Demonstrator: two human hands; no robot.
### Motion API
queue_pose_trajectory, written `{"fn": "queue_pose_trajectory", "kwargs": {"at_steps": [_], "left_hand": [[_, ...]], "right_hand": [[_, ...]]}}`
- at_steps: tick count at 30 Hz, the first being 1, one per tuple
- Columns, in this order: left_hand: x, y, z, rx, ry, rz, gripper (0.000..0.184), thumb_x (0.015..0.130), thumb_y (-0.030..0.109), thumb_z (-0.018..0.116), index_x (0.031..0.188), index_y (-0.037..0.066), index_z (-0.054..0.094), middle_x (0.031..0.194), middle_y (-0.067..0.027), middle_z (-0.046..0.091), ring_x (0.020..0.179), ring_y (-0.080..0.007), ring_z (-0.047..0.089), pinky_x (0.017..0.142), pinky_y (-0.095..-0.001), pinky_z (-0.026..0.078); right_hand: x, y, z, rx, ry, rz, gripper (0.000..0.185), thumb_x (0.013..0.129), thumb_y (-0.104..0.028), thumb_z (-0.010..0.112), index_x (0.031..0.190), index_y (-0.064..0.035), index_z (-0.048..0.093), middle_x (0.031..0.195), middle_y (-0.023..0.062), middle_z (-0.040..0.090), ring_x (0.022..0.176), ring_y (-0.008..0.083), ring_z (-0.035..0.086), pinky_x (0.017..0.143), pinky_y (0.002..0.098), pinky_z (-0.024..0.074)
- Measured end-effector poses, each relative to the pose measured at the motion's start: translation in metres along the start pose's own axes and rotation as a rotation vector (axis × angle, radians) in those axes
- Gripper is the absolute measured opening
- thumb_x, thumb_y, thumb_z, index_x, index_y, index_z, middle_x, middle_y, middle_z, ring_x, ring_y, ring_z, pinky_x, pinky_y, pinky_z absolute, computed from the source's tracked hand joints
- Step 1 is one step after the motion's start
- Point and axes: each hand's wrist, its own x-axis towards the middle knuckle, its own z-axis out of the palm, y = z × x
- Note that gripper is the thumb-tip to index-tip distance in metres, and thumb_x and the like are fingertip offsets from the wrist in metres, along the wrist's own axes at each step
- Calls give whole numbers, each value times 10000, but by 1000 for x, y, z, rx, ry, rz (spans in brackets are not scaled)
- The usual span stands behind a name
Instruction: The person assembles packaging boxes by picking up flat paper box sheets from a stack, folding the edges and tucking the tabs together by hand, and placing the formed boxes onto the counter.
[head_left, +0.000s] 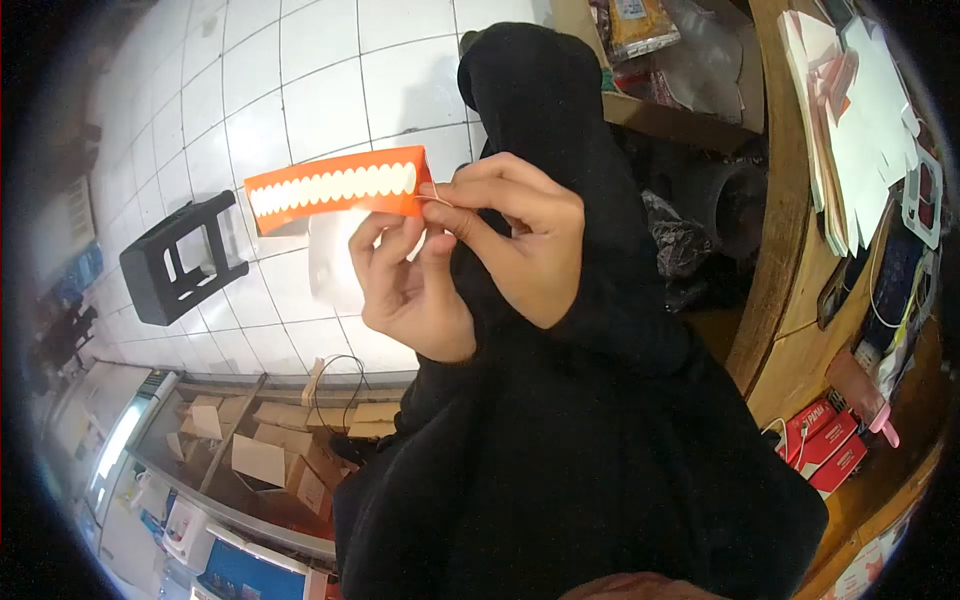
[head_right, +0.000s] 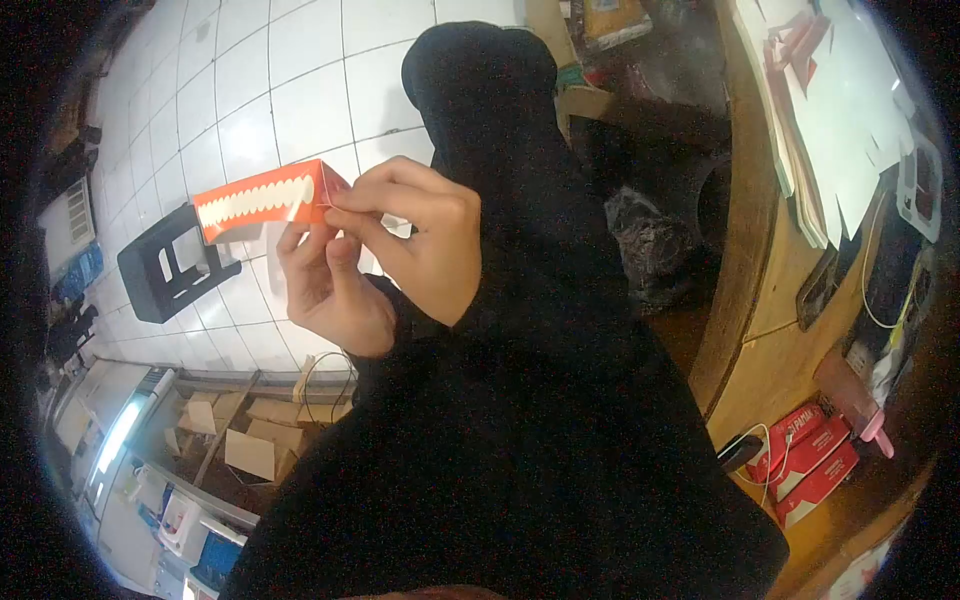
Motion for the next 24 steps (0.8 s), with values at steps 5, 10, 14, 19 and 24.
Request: {"fn": "queue_pose_trajectory", "kwargs": {"at_steps": [5, 10, 14, 19, 24], "left_hand": [[-4, -7, 2, -167, -90, -43, 237, 776, 35, 632, 958, -38, 499, 1042, -141, 510, 990, -225, 516, 816, -332, 464], [27, 7, 0, -508, -75, -283, 229, 876, 126, 499, 1040, -10, 414, 1053, -161, 526, 951, -213, 553, 805, -332, 473], [36, 29, 2, -434, -8, -183, 384, 900, 249, 453, 1166, -26, 433, 1124, -161, 524, 996, -219, 541, 864, -364, 452], [37, 19, 2, -348, 100, -141, 359, 895, 258, 462, 1116, -25, 451, 1095, -141, 526, 1012, -228, 524, 891, -383, 439], [20, 0, 8, -539, -220, -663, 304, 877, 208, 501, 1119, 28, 459, 1109, -134, 516, 974, -225, 532, 823, -370, 458]], "right_hand": [[0, 1, 7, -308, 162, -336, 204, 703, -62, 630, 900, -15, 657, 966, 116, 535, 800, 194, 524, 655, 280, 424], [-7, 0, 0, -799, 107, -532, 313, 695, -178, 622, 990, -73, 635, 1101, 137, 476, 957, 269, 458, 786, 361, 371], [5, 30, -21, -501, 229, -403, 605, 636, -68, 645, 1210, -63, 455, 1085, 109, 518, 997, 290, 500, 838, 407, 394], [11, 32, -44, -283, 66, -94, 426, 651, 46, 539, 1076, 16, 539, 1026, 188, 583, 921, 300, 592, 790, 327, 471], [18, 15, -51, -462, -141, -558, 349, 662, 81, 520, 996, 13, 595, 1017, 154, 589, 934, 283, 589, 803, 358, 483]]}}
